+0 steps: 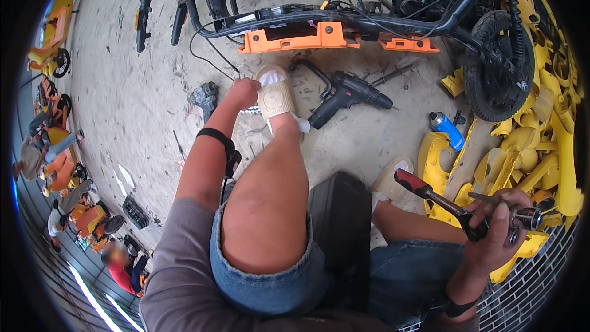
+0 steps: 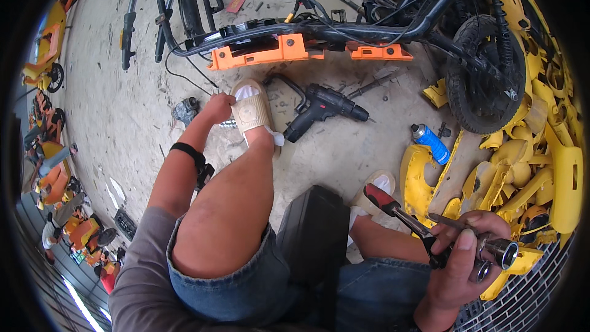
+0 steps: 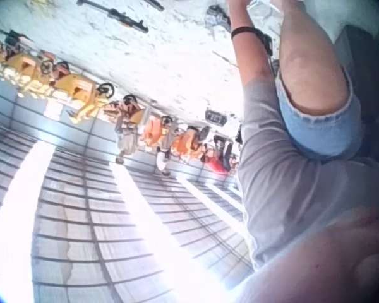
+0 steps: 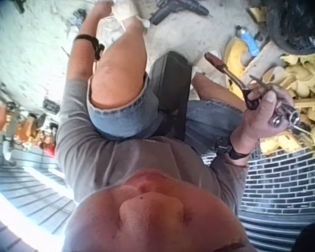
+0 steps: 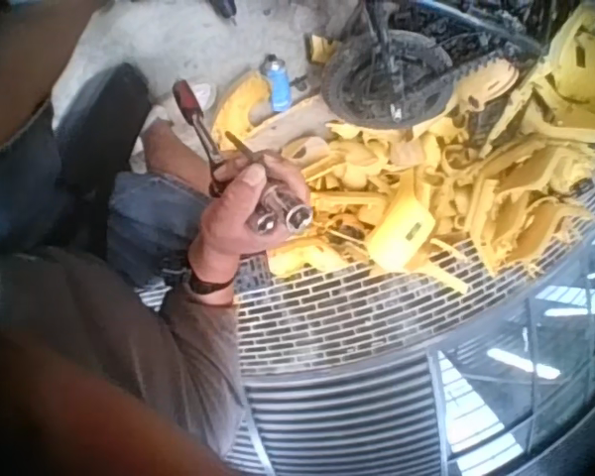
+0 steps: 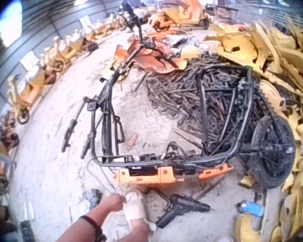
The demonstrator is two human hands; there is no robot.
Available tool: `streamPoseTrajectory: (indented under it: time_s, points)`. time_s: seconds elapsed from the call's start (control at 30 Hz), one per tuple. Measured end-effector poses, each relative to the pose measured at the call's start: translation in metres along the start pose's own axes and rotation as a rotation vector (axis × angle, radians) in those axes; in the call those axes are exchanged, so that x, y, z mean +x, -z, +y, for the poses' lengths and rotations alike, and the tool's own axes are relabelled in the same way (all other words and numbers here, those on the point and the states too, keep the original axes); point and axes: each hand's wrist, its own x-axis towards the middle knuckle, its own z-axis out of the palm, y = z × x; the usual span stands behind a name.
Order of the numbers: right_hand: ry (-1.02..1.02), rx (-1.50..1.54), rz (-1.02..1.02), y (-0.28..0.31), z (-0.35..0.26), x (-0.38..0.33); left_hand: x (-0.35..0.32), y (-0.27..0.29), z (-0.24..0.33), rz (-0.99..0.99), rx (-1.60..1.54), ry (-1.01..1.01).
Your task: The person assembles components of an electric scooter frame, using a socket wrench and a power drill to secure parts, and managing wiring connections within the frame.
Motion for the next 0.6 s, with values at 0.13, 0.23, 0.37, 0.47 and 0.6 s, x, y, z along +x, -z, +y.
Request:
streamPoseTrajectory:
  time_s: [0.13,0.23,0.37,0.47,0.6]
  points:
    - [0.004,-0.031,0.016,0.000,0.001,0.003,0.004,0.012,0.002,-0.177,-0.123,0.035]
    - [0.021,-0.025,0.001,-0.001,0.001,0.006,-0.009,0.010,-0.009,-0.246,-0.538,0.187]
    - [-0.002,-0.011,0.075,0.000,-0.001,0.007,-0.024,-0.016,-0.015,0.042,-0.957,0.287]
    - [-0.013,0.008,0.036,0.001,0.000,0.008,-0.019,-0.023,-0.013,0.056,-0.604,0.189]
    - [-0.014,-0.015,-0.007,-0.001,0.001,0.011,0.010,-0.003,-0.006,-0.182,-0.164,0.065]
